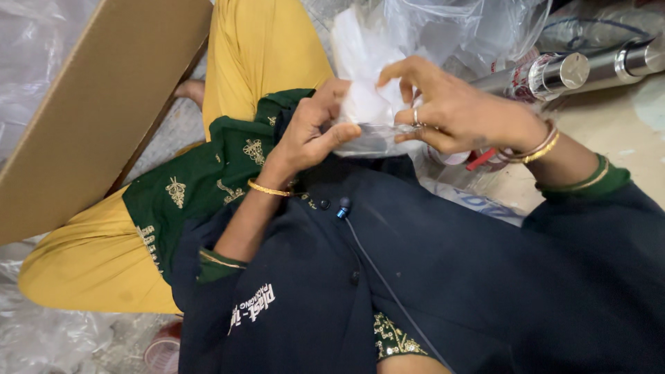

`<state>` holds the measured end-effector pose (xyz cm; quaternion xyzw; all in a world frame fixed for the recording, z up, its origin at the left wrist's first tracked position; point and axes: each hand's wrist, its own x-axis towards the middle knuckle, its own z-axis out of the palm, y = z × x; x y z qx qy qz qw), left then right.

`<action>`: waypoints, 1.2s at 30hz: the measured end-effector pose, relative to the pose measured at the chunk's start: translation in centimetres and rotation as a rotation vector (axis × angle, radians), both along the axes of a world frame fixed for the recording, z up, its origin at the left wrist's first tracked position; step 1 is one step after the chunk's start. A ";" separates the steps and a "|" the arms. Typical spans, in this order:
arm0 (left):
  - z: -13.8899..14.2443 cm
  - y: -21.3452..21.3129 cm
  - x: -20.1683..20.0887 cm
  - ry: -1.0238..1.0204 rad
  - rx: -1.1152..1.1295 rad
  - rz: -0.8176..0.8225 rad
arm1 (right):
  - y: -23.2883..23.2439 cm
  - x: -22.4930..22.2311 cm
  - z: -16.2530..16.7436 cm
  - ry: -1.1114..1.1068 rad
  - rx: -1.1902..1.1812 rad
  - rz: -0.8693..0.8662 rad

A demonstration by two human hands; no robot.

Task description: The person sits on the floor and packs clear plastic containers into small plastic bags, then places the bagged containers into a large cardboard box. They repeat the bagging cycle, occasionally taking containers from a pile and adjusting the box flap.

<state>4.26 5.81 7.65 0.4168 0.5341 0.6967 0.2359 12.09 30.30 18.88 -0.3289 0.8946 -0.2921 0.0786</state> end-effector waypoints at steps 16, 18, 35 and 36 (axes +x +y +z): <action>-0.1 0.7 0.8 0.117 -0.613 0.067 | 0.1 1.7 -3.6 -0.400 -0.255 0.203; -0.3 0.4 0.8 0.333 -0.245 0.092 | -0.1 2.0 -3.2 -0.138 -0.257 0.118; -3.2 3.4 3.9 0.674 -0.271 -0.224 | 4.2 -1.0 -5.5 -0.619 -0.516 0.109; -3.4 3.6 4.1 0.691 -0.429 -0.339 | 5.3 -1.5 -6.2 -0.725 -0.602 -0.041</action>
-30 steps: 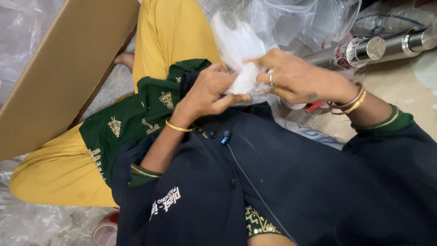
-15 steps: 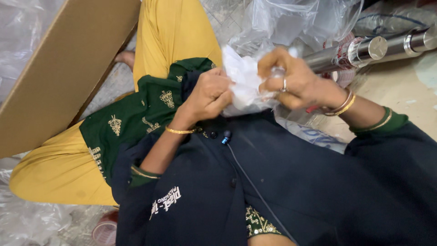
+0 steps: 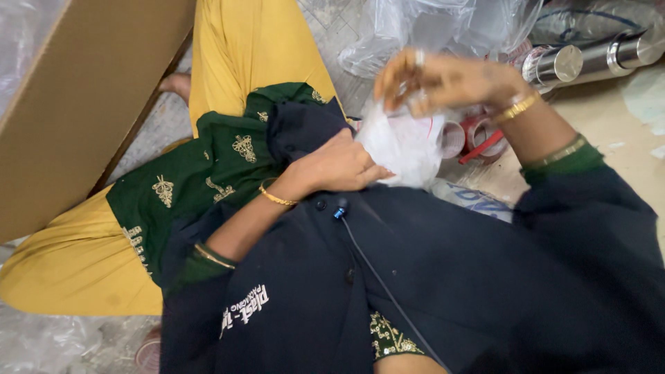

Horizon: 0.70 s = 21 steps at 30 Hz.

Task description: The person sits on the floor and packs clear plastic containers into small plastic bags, then places the bagged containers into a large cardboard box. They repeat the bagging cycle, occasionally taking containers from a pile and adjusting the box flap.

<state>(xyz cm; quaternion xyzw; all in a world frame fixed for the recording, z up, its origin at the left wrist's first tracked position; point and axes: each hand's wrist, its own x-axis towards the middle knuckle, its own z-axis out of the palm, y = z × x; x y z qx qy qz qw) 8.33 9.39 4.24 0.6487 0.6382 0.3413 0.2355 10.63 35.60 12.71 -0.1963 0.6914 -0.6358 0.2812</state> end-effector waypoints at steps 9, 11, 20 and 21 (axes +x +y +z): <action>-0.9 1.1 0.6 0.020 -0.220 0.042 | 2.0 -0.3 -20.3 0.184 1.507 -0.091; -1.0 0.9 0.3 -0.005 -0.201 0.063 | 2.8 0.3 -21.8 0.296 1.393 -0.189; -1.5 1.2 -0.2 -0.034 -0.148 0.228 | 3.3 0.9 -10.4 0.043 0.069 -0.552; -1.6 1.1 -0.4 -0.062 -0.052 0.235 | 2.4 1.5 -8.6 0.093 0.122 -0.333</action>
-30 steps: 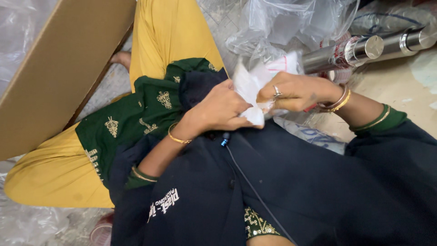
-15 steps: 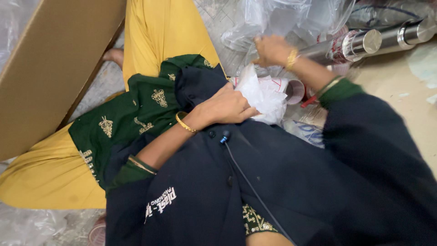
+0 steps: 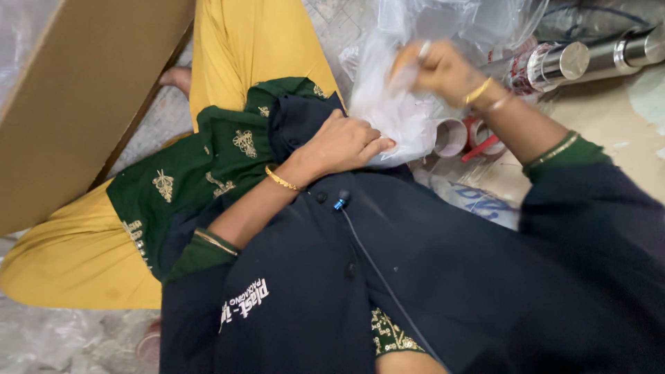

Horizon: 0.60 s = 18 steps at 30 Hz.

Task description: The person sits on the floor and packs clear plastic containers into small plastic bags, then places the bagged containers into a large cardboard box. They repeat the bagging cycle, occasionally taking containers from a pile and adjusting the box flap.

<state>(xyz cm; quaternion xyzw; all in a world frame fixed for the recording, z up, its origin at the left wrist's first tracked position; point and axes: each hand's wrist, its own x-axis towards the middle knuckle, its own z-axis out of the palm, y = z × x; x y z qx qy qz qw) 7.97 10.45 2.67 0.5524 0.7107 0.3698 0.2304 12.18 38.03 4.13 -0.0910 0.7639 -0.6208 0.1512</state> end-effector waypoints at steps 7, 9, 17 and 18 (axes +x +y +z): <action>1.0 -1.3 -0.8 -0.190 0.188 0.120 | -6.6 1.2 6.1 0.024 0.562 0.688; 1.4 -1.2 -0.8 -0.187 0.304 0.149 | -7.9 1.7 6.5 0.129 0.950 0.756; 1.1 -0.5 -0.5 -0.133 0.308 0.443 | -6.9 2.7 4.2 0.599 0.497 0.842; 1.0 -0.4 -0.4 -0.134 0.337 0.449 | -6.7 3.0 3.5 0.440 0.446 0.889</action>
